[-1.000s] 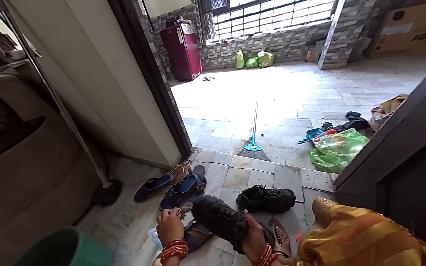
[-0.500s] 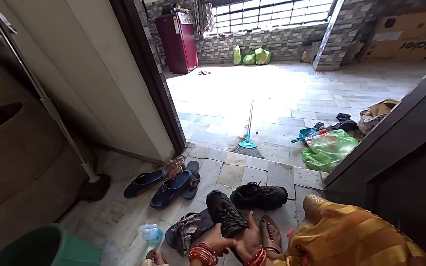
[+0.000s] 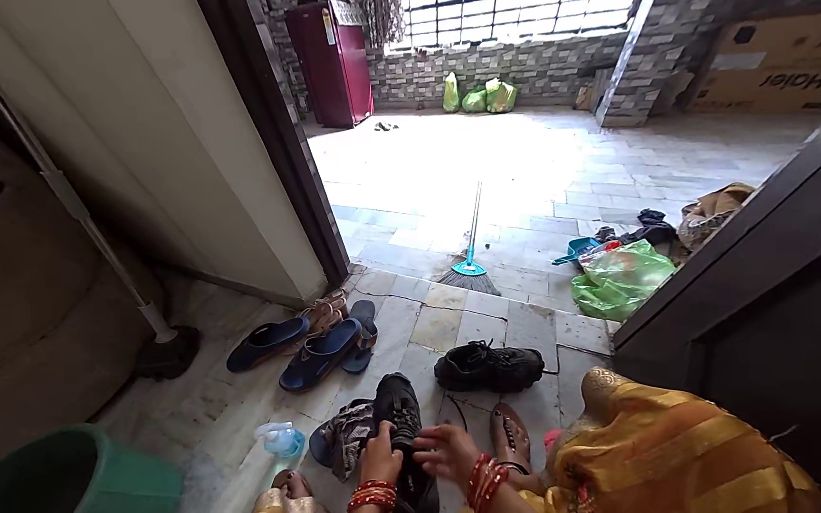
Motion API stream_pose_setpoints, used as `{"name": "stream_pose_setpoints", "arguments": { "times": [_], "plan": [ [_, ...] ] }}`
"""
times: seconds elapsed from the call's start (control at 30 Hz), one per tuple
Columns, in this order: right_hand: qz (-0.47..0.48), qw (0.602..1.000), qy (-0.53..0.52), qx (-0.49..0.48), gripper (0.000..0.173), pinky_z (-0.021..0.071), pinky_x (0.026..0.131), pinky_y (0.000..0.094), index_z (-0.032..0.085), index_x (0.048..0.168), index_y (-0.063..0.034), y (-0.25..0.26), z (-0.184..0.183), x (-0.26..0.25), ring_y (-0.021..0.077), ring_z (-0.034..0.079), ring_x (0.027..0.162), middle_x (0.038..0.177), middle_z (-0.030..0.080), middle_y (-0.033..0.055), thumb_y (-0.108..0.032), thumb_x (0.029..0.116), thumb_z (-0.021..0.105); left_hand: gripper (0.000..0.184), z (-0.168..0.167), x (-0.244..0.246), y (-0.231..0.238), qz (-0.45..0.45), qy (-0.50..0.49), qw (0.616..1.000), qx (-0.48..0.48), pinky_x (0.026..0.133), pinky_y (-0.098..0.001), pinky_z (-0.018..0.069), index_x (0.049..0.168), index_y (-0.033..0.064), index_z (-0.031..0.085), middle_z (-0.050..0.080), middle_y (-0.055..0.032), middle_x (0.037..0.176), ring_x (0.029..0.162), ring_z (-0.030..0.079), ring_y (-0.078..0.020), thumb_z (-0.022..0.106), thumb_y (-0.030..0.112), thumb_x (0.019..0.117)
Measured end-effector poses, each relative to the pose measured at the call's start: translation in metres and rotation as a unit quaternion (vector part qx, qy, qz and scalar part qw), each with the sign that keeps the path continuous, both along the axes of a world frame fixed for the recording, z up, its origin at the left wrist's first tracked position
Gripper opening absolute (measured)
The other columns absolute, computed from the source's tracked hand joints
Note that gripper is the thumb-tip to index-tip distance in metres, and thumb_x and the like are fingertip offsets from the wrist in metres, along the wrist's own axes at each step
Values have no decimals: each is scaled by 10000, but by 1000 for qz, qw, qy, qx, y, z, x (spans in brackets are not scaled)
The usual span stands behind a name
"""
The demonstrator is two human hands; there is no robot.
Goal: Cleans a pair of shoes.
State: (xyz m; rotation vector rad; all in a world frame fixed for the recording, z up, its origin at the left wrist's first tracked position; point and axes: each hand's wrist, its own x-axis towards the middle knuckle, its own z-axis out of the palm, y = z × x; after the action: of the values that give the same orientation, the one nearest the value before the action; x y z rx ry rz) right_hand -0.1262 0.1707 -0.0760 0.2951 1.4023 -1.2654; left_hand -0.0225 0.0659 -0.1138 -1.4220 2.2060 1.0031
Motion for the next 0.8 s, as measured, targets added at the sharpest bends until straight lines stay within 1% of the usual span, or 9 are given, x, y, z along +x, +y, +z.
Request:
{"name": "stream_pose_setpoints", "arguments": {
  "times": [0.03, 0.07, 0.13, 0.23, 0.3, 0.37, 0.53, 0.67, 0.8],
  "plan": [
    [-7, 998, 52, 38, 351, 518, 744, 370, 562, 1317, 46, -1, -11, -9, 230, 651, 861, 1137, 669, 200, -163, 1100, 381, 531, -5, 4, 0, -3, -4, 1000, 4, 1078, -577, 468, 1495, 100, 501, 658, -240, 1331, 1263, 624, -418, 597, 56, 974],
    [0, 994, 90, 60, 325, 517, 760, 374, 548, 1331, 54, 0, -27, -19, 235, 642, 875, 1157, 651, 211, -117, 1095, 404, 516, -11, 8, 0, -5, -6, 1000, 8, 1080, -575, 466, 1487, 102, 510, 652, -235, 1344, 1269, 622, -412, 584, 46, 979],
    [77, 984, 135, 86, 350, 532, 873, 420, 498, 1395, 46, 1, -67, -31, 293, 647, 1036, 1293, 596, 247, -37, 1060, 443, 503, -26, 14, 0, -20, 0, 1000, 23, 1086, -566, 469, 1478, 101, 526, 640, -223, 1372, 1278, 620, -397, 564, 19, 983],
    [288, 941, 155, 84, 597, 530, 985, 474, 294, 1578, -29, 1, -102, -22, 355, 617, 1215, 1502, 460, 270, -3, 1012, 481, 495, -42, 13, 0, -74, 0, 995, 61, 1125, -556, 442, 1488, 97, 510, 599, -224, 1429, 1328, 581, -400, 574, 10, 1005],
    [390, 902, 147, 114, 638, 538, 970, 454, 232, 1610, -77, -1, -111, -11, 332, 646, 1173, 1440, 517, 264, -50, 1024, 486, 541, -40, 10, -3, -114, -26, 991, 69, 1133, -560, 436, 1518, 120, 474, 574, -212, 1467, 1347, 569, -398, 569, -4, 1000],
    [453, 871, 132, 135, 546, 533, 996, 475, 332, 1557, -41, 2, -124, -9, 332, 652, 1186, 1397, 564, 256, -93, 1038, 492, 581, -39, 12, -7, -129, -36, 987, 85, 1138, -559, 430, 1535, 131, 448, 554, -212, 1489, 1356, 563, -395, 594, 5, 987],
    [429, 871, 149, 188, 334, 499, 855, 381, 577, 1319, 14, 2, -118, -24, 206, 622, 952, 1176, 634, 159, -172, 1052, 500, 494, -41, 12, -11, -125, -32, 988, 85, 1165, -525, 409, 1502, 111, 498, 557, -154, 1508, 1386, 546, -342, 573, 62, 1017],
    [390, 863, 225, 228, 402, 460, 1046, 509, 655, 1275, 27, 0, -93, -47, 301, 619, 1228, 1315, 648, 204, -248, 991, 584, 436, -31, 10, -11, -122, -58, 989, 66, 1152, -540, 416, 1477, 92, 537, 598, -156, 1461, 1369, 561, -335, 537, 93, 1041],
    [345, 872, 268, 220, 393, 477, 1001, 503, 704, 1203, -15, -4, -79, -63, 283, 658, 1152, 1216, 704, 165, -319, 1021, 534, 389, -19, 7, -15, -113, -71, 990, 42, 1149, -544, 417, 1441, 99, 578, 615, -134, 1448, 1372, 563, -313, 512, 119, 1058]
  ]
}}
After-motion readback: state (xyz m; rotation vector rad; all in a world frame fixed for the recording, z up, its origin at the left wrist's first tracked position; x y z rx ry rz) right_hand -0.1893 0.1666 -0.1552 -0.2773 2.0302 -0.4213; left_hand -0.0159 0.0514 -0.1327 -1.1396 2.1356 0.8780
